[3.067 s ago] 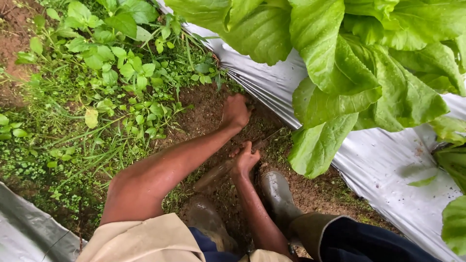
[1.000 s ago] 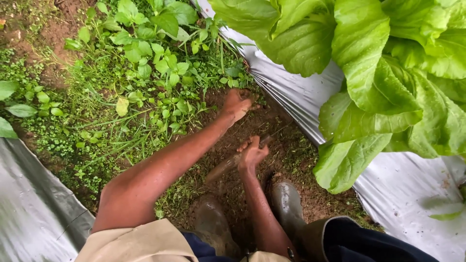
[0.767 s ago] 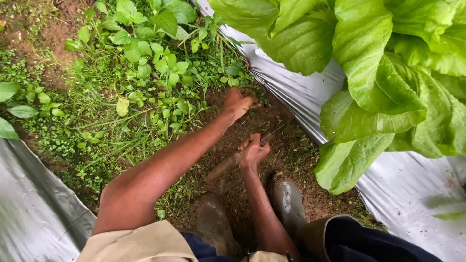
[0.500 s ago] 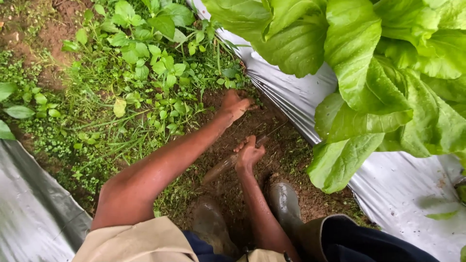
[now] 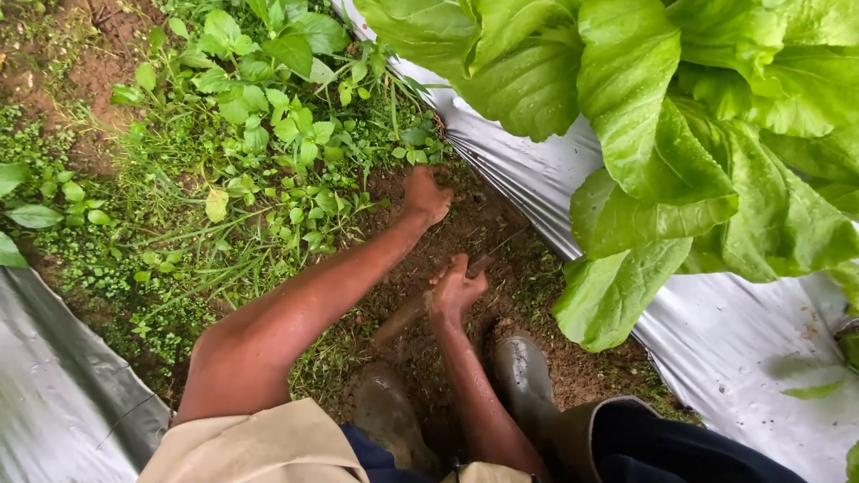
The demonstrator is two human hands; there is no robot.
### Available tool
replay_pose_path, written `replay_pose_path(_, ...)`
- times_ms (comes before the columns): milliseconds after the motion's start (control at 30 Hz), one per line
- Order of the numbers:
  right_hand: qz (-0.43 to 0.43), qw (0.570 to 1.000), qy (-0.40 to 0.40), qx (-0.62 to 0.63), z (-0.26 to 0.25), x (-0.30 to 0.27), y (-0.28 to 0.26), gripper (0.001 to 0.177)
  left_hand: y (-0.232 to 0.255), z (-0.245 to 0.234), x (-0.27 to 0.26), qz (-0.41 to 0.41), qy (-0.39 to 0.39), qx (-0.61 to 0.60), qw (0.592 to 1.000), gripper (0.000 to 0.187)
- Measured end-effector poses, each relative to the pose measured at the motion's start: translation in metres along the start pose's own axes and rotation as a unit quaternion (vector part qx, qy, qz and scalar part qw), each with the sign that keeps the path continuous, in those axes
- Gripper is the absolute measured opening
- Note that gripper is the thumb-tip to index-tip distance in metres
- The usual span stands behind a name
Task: The person uses a small hand hoe to loosen soil and remove weeds from a narrow row between plastic mulch beds. They repeatedly pull up the loosened weeds by hand and discard them while working along the bed.
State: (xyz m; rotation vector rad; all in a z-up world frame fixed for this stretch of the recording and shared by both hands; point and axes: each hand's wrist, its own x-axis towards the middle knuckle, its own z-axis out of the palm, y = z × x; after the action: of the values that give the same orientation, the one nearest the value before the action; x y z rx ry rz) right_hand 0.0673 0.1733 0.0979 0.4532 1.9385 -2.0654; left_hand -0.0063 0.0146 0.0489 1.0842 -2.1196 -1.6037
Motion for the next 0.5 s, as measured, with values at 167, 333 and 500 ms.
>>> replay_pose_path(167,-0.011,0.999,0.021,-0.024,0.004,0.008,0.012,0.026,-0.035,0.007,0.018,-0.031,-0.050,-0.008,0.998,0.016)
replay_pose_path(333,-0.008,0.998,0.062,-0.004,0.010,0.016,0.023,0.025,-0.030,-0.005,0.002,-0.041,-0.108,-0.004,0.993,0.051)
replay_pose_path(500,-0.007,0.999,0.029,-0.010,0.010,0.005,0.008,0.031,-0.048,0.002,-0.011,-0.022,-0.101,-0.025,0.994,0.032)
